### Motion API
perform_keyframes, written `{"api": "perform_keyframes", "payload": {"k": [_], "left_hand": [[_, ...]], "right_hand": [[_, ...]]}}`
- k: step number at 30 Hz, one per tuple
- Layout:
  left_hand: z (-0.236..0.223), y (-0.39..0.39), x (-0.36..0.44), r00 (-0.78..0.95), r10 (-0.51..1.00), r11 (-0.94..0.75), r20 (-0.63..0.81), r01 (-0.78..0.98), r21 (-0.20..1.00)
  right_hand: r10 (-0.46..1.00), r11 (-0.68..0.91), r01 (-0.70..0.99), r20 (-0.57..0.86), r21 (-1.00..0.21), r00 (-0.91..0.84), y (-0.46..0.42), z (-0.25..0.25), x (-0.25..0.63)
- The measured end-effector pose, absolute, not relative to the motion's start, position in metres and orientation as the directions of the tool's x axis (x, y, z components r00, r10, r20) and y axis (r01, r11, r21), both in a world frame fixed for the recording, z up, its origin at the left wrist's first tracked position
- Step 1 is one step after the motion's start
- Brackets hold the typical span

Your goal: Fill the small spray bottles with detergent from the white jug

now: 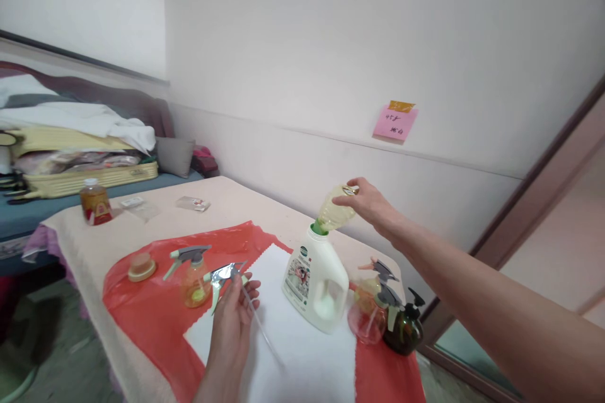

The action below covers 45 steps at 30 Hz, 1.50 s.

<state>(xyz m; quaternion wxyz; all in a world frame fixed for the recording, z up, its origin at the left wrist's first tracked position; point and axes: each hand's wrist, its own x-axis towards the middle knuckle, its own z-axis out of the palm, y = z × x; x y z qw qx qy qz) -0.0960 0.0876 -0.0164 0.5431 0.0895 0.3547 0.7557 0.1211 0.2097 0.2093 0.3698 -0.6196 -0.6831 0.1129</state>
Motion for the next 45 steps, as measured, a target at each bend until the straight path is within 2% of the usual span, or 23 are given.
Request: {"api": "perform_keyframes", "payload": {"k": [9, 13, 16, 21, 24, 26, 28, 30, 32, 34, 45], "left_hand": [[-0.013, 0.086, -0.094, -0.387, 0.888, -0.146, -0.246, -0.747, 0.648], [-0.015, 0.087, -0.094, -0.391, 0.887, -0.145, -0.247, -0.743, 0.653], [-0.017, 0.09, -0.092, -0.398, 0.879, -0.142, -0.261, -0.743, 0.654], [-0.021, 0.094, -0.088, -0.414, 0.877, -0.157, -0.245, -0.727, 0.668], [-0.022, 0.095, -0.085, -0.419, 0.876, -0.142, -0.24, -0.699, 0.701], [-0.023, 0.094, -0.083, -0.429, 0.868, -0.137, -0.248, -0.689, 0.712], [-0.023, 0.094, -0.08, -0.443, 0.861, -0.149, -0.249, -0.688, 0.71], [-0.024, 0.094, -0.079, -0.462, 0.852, -0.168, -0.246, -0.686, 0.708], [-0.024, 0.095, -0.077, -0.499, 0.835, -0.206, -0.233, -0.676, 0.708], [-0.024, 0.096, -0.077, -0.537, 0.813, -0.241, -0.225, -0.661, 0.71], [-0.026, 0.102, -0.084, -0.68, 0.715, -0.34, -0.165, -0.544, 0.767]], "right_hand": [[0.916, 0.246, 0.783, 0.401, -0.571, 0.004, 0.21, 0.221, 0.101], [0.903, 0.258, 0.729, 0.427, -0.635, 0.052, 0.206, 0.212, 0.115], [0.89, 0.255, 0.623, 0.432, -0.739, 0.147, 0.195, 0.192, 0.135], [0.89, 0.203, 0.317, 0.309, -0.927, 0.335, 0.145, 0.135, 0.164], [0.92, 0.181, 0.089, 0.2, -0.979, 0.338, 0.101, 0.087, 0.171], [0.961, 0.097, -0.34, -0.001, -0.936, 0.276, 0.076, 0.047, 0.173], [0.97, -0.004, -0.547, -0.135, -0.837, 0.2, 0.059, 0.003, 0.176], [0.951, -0.099, -0.639, -0.261, -0.763, 0.164, 0.049, -0.038, 0.177], [0.918, -0.165, -0.66, -0.358, -0.733, 0.169, 0.045, -0.069, 0.176], [0.905, -0.203, -0.652, -0.394, -0.73, 0.16, 0.044, -0.086, 0.172], [0.941, -0.176, -0.555, -0.304, -0.813, 0.147, 0.036, -0.073, 0.158]]}}
